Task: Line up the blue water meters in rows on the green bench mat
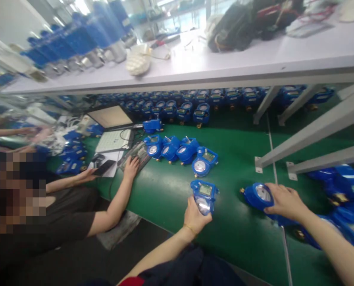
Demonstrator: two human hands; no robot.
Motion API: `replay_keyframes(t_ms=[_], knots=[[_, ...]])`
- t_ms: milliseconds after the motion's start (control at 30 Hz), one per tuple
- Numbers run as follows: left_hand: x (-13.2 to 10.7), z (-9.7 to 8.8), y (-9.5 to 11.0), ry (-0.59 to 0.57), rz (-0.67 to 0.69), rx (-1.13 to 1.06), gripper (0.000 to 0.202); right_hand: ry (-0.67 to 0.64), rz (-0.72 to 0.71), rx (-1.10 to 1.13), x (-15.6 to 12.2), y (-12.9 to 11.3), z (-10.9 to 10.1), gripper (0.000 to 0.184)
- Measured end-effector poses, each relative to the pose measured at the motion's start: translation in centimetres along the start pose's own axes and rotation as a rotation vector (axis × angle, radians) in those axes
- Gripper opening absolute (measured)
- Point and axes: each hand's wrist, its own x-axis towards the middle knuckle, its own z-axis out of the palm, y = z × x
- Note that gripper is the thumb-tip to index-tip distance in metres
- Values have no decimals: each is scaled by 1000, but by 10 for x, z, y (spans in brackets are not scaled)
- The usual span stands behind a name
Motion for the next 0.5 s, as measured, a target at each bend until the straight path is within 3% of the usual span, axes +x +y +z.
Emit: replay_keyframes(t_ms=[67, 133, 233, 300, 400, 467, 500], knots=[[1, -14, -12, -46, -36, -97, 66, -154, -313, -78, -13, -45, 12, 73], [0, -28, -29, -70, -64, -180, 67, -224, -606, -128, -22, -96, 25, 76], [-4, -53, -63, -56, -68, -255, 65, -217, -924, -206, -25, -177, 45, 78], [-5, -74, -85, -19, -66, -261, 67, -145, -1061, -244, -22, -226, 56, 66], [0, -110, -114, 35, -100, -237, 68, -19, -1190, -180, -21, -277, 71, 63], [6, -132, -130, 73, -135, -221, 68, 69, -1082, -72, -30, -292, 80, 70], [9, -141, -138, 99, -150, -217, 68, 122, -932, 0, -37, -295, 86, 71]])
